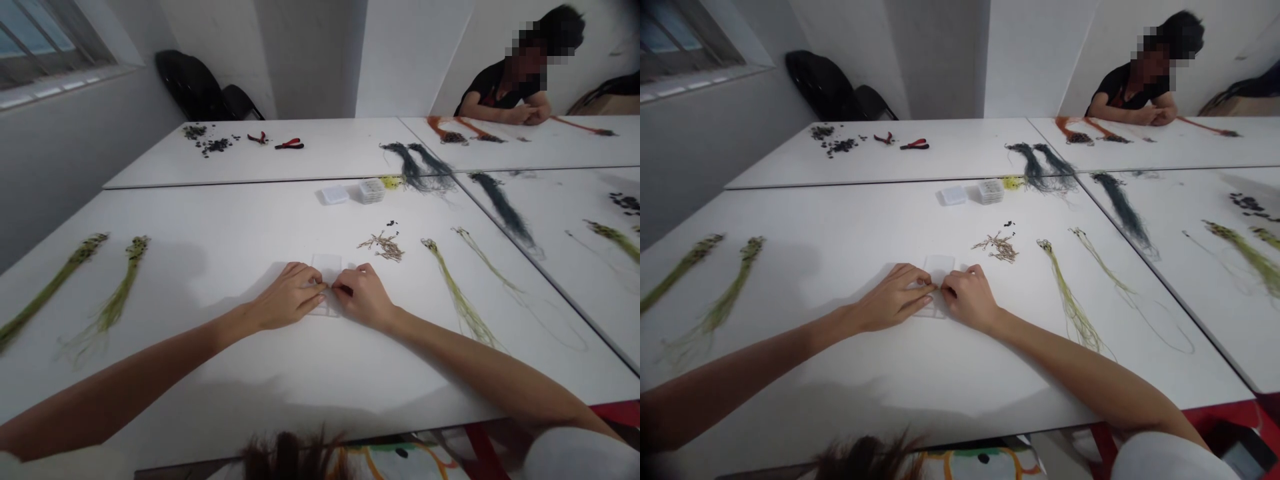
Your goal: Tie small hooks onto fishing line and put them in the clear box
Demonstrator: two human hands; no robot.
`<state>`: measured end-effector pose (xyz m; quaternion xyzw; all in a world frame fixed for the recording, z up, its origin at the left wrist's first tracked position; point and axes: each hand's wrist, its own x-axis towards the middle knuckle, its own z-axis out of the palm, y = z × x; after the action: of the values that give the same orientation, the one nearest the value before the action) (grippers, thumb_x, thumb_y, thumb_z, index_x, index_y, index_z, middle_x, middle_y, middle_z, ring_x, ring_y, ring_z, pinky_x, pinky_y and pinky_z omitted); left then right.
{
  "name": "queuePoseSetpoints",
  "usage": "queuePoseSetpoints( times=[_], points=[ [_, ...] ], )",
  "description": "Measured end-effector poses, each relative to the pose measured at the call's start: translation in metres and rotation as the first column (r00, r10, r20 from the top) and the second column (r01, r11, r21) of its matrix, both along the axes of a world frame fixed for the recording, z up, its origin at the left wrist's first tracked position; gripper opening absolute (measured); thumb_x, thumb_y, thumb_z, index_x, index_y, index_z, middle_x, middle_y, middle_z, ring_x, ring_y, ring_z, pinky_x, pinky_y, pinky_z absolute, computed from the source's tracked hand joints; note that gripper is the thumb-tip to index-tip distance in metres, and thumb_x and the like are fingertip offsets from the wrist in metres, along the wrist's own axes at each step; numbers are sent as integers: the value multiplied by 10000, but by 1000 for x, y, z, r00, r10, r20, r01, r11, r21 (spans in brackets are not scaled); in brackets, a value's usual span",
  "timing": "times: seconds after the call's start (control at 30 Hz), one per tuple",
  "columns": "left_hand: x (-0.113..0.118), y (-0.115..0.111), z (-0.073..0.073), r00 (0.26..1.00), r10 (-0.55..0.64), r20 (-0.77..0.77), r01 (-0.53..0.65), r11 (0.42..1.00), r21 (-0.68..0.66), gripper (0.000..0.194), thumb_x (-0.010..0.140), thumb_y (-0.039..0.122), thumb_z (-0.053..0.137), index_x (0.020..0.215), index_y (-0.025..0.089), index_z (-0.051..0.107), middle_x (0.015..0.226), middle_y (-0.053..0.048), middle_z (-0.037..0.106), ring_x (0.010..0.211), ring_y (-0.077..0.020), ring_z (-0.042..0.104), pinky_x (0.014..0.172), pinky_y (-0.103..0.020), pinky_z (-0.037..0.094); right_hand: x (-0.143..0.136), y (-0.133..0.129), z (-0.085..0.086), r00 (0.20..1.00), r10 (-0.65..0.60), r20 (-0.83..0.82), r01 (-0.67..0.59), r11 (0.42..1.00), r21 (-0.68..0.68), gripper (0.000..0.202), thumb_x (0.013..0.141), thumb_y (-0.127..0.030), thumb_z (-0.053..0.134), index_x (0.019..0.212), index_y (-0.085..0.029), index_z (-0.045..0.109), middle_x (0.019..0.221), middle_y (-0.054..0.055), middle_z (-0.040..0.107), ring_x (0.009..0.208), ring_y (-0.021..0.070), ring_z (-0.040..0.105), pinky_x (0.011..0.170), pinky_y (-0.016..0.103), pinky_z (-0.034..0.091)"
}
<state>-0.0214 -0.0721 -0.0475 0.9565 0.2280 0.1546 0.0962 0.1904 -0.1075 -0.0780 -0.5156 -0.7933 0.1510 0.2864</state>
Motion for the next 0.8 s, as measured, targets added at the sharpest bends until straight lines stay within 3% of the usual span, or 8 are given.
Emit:
queuePoseSetpoints(
  times=[0.23,0.57,0.8],
  points=[
    [-4,6,-2,987,118,111,-106,989,-103,306,953,196,487,1225,239,621,970,-38,632,938,-177,577,945,-404,403,0,1,3,1000,-2,15,3,1000,-18,170,820,-91,542,707,-169,642,713,-14,687,595,110,536,812,344,300],
    [-1,-1,-13,998,-10,66,5,998,64,311,947,216,494,1239,194,602,1027,-98,568,979,-225,519,910,-432,433,3,0,-4,999,-10,-34,11,1000,16,165,880,-156,578,782,-194,705,703,-14,676,646,118,563,852,349,313],
    [0,-3,-15,996,-14,92,6,996,93,279,945,202,488,1198,174,602,997,-99,575,959,-224,520,891,-427,453,11,-3,-6,994,104,37,-108,985,133,200,918,-182,522,878,-198,717,721,10,652,685,130,573,882,347,336]
  ],
)
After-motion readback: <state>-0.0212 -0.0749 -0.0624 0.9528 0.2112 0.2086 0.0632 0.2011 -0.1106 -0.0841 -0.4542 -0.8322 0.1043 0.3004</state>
